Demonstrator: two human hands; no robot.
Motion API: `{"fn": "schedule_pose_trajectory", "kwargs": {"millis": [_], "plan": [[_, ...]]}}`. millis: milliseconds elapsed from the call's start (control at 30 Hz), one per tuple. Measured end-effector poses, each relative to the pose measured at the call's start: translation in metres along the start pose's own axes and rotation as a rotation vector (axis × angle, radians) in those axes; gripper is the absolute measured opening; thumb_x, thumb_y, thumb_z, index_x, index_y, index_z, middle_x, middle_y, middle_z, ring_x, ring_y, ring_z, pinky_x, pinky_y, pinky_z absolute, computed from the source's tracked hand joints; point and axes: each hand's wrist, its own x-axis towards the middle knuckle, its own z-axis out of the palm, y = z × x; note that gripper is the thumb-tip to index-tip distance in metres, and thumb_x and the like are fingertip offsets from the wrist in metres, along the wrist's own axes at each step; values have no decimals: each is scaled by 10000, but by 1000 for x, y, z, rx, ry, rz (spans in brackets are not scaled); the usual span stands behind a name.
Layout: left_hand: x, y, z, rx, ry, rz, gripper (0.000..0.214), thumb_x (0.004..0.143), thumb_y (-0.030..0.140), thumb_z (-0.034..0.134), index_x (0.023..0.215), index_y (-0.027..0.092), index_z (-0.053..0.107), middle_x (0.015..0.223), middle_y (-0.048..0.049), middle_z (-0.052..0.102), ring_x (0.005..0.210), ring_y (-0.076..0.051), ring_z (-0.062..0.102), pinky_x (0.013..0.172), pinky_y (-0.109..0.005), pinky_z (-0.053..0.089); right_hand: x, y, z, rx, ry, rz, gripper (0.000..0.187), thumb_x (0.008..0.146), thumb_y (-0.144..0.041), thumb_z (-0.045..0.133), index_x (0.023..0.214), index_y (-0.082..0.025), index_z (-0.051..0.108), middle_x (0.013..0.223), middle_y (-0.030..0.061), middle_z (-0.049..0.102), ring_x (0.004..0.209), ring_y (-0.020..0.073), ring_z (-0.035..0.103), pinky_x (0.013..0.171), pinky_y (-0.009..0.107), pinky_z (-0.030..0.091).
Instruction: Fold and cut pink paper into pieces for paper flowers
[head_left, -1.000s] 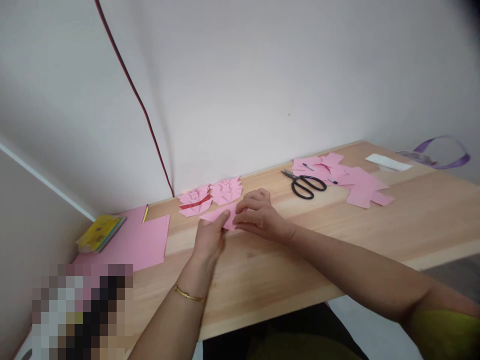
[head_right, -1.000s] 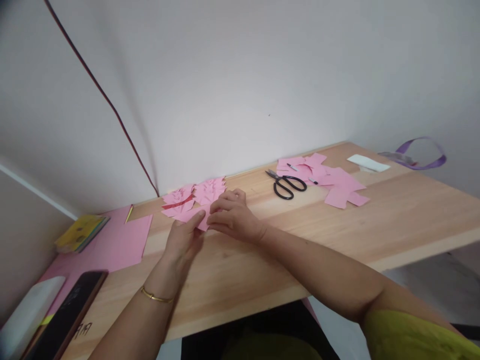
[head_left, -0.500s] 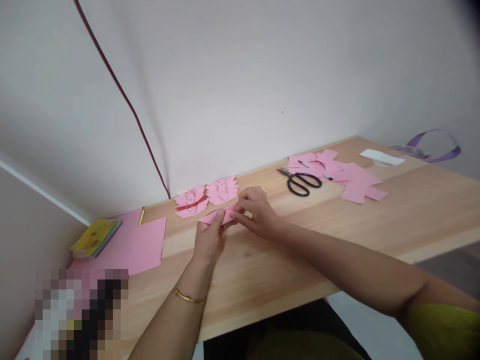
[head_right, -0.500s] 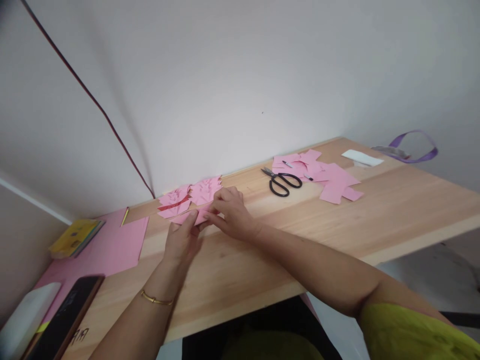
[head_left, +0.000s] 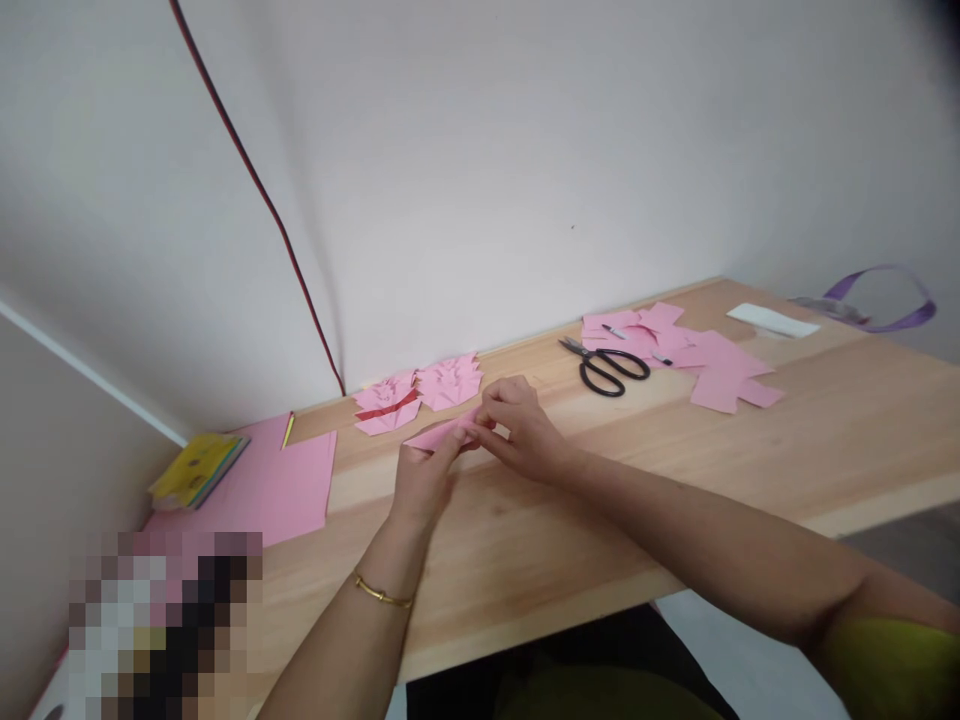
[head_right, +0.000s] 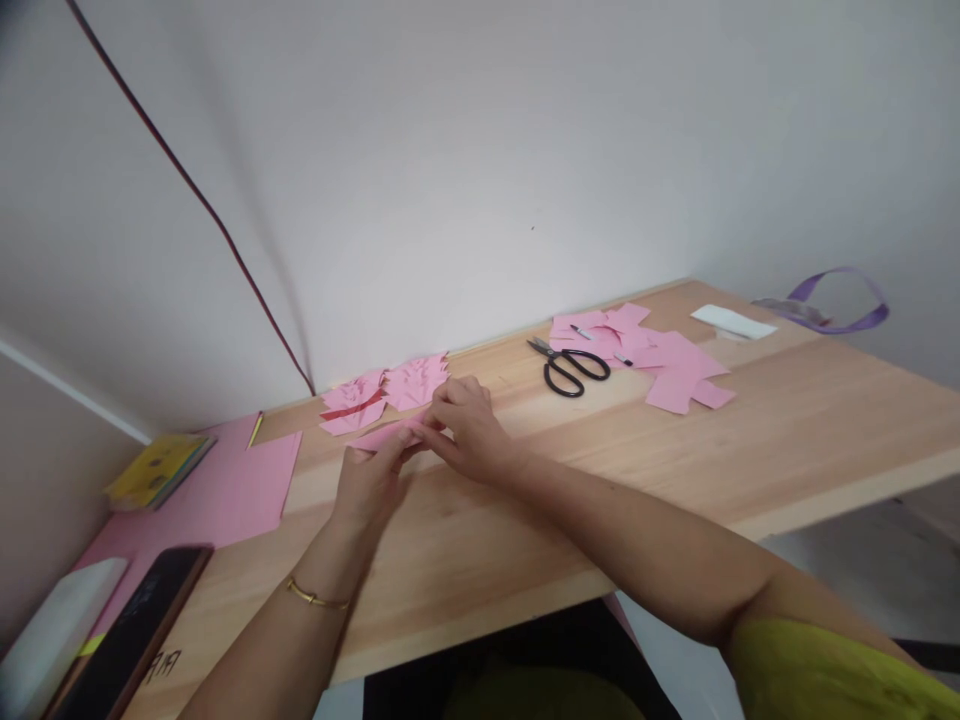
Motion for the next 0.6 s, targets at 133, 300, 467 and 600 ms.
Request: {"fn": "schedule_pose_trajectory", "kwargs": {"millis": [133, 300, 467, 600], "plan": [[1, -4, -2, 45, 33, -12, 227, 736, 282, 685, 878, 118, 753, 935, -114, 733, 913, -244, 671, 885, -405, 520, 0, 0, 0, -5, -16, -7, 301, 894, -361, 519, 674, -171, 594, 832, 56, 536, 861, 188, 435, 802, 364, 304], [2, -3, -8, 203, 32, -28, 267, 761, 311, 647, 925, 126, 750, 898, -102, 733, 864, -219, 664, 874, -379, 509, 0, 0, 0, -21, -25, -4, 289, 881, -367, 526, 671, -171, 563, 831, 58, 537, 849, 189, 443, 801, 365, 312], [1, 6, -7, 398, 43, 36, 187, 745, 305, 650, 788, 164, 765, 788, -65, 724, 785, -198, 645, 776, -305, 498, 0, 0, -4, -40, 50, 5, 204, 818, -376, 597, 907, -193, 598, 966, 84, 543, 941, 227, 461, 825, 381, 327], [0, 10, -5, 509, 3, 95, 165, 760, 293, 629, 744, 199, 763, 781, -50, 724, 772, -187, 633, 753, -267, 466, 0, 1, -5, -36, 5, -36, 182, 830, -346, 578, 940, -205, 611, 988, 79, 569, 949, 224, 475, 839, 382, 320]]}}
